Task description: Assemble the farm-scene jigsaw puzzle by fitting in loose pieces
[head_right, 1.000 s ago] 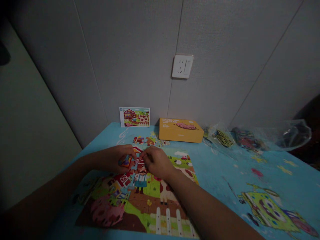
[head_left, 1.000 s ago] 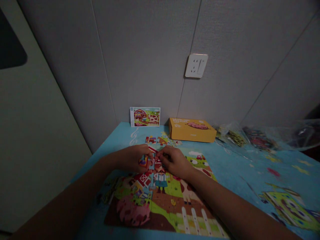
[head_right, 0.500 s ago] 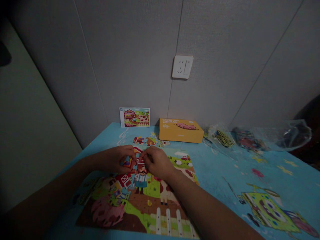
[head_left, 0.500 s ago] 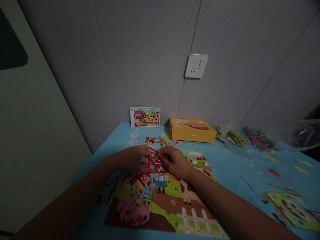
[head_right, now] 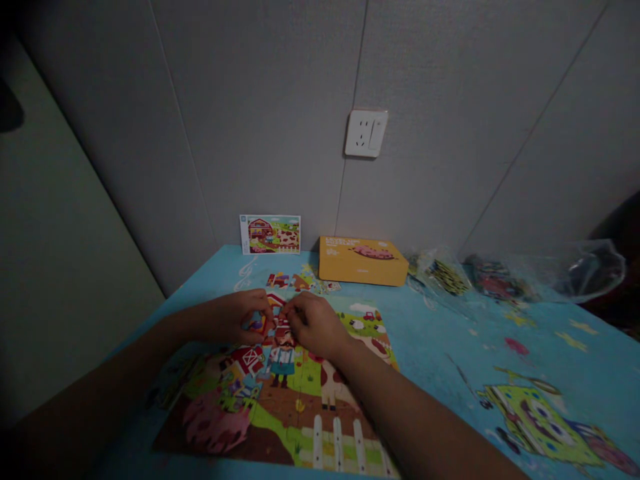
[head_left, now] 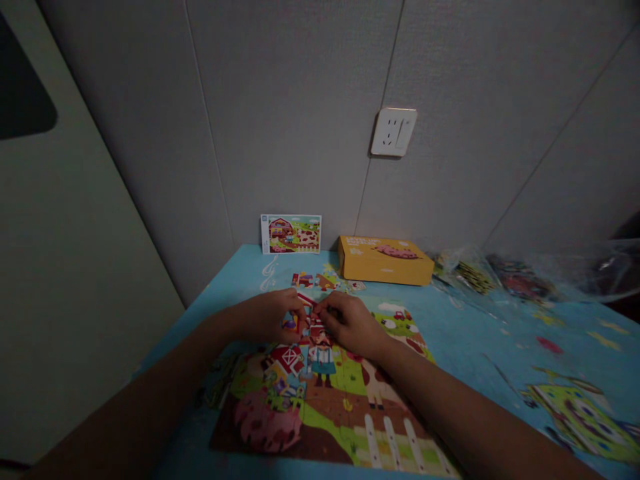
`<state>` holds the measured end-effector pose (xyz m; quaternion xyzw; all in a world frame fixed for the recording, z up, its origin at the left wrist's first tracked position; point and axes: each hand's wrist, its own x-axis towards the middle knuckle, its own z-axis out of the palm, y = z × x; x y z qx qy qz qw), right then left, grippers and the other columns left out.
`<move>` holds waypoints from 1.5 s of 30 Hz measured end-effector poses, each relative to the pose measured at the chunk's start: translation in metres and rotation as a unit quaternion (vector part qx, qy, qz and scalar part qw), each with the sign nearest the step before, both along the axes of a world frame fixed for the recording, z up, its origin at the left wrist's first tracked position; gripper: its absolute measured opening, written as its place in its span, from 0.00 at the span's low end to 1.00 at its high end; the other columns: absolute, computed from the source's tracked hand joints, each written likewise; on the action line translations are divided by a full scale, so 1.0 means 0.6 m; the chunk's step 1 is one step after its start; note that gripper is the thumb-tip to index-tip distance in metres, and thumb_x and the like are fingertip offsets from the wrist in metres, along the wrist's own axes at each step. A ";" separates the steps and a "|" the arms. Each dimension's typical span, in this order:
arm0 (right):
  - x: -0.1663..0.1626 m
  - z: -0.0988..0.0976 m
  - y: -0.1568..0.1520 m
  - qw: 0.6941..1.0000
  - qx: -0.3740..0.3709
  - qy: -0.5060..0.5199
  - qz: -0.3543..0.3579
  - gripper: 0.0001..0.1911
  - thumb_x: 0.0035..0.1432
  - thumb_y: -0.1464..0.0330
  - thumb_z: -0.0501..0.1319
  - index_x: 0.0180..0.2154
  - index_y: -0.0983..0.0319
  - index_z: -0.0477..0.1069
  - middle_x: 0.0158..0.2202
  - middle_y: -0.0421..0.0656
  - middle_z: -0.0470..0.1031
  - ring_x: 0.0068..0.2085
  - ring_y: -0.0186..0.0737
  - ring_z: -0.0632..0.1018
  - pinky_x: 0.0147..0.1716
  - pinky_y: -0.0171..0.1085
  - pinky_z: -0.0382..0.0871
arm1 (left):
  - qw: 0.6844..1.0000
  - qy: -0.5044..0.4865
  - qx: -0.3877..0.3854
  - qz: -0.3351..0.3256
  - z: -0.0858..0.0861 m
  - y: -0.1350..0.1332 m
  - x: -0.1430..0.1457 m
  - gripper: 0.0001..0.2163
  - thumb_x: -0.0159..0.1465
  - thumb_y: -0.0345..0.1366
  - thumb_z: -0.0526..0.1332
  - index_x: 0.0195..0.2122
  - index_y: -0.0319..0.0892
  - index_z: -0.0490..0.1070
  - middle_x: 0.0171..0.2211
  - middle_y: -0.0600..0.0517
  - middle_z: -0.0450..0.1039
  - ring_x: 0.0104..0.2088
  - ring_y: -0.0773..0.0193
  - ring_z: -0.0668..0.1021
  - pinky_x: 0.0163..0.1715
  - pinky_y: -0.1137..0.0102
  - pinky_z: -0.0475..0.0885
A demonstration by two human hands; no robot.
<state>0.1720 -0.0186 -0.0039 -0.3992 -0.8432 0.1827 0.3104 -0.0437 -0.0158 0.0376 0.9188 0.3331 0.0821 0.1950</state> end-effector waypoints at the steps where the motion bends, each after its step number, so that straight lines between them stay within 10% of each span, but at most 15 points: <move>1: 0.000 0.000 0.000 1.000 0.001 0.000 0.001 0.09 0.56 0.75 0.56 0.35 0.63 0.74 0.34 0.44 0.75 0.37 0.38 0.74 0.38 0.35 0.64 | 1.000 0.007 0.002 -0.004 0.002 -0.001 0.000 0.09 0.54 0.31 0.63 0.37 0.42 0.72 0.37 0.51 0.67 0.38 0.64 0.72 0.40 0.71 0.66; 45: 0.000 -0.002 0.001 1.000 0.004 0.008 0.009 0.09 0.55 0.76 0.56 0.34 0.63 0.74 0.33 0.43 0.75 0.36 0.37 0.73 0.38 0.35 0.63 | 0.999 0.018 -0.022 -0.034 0.011 -0.005 -0.005 0.15 0.53 0.22 0.55 0.38 0.45 0.72 0.39 0.51 0.64 0.38 0.64 0.70 0.39 0.71 0.66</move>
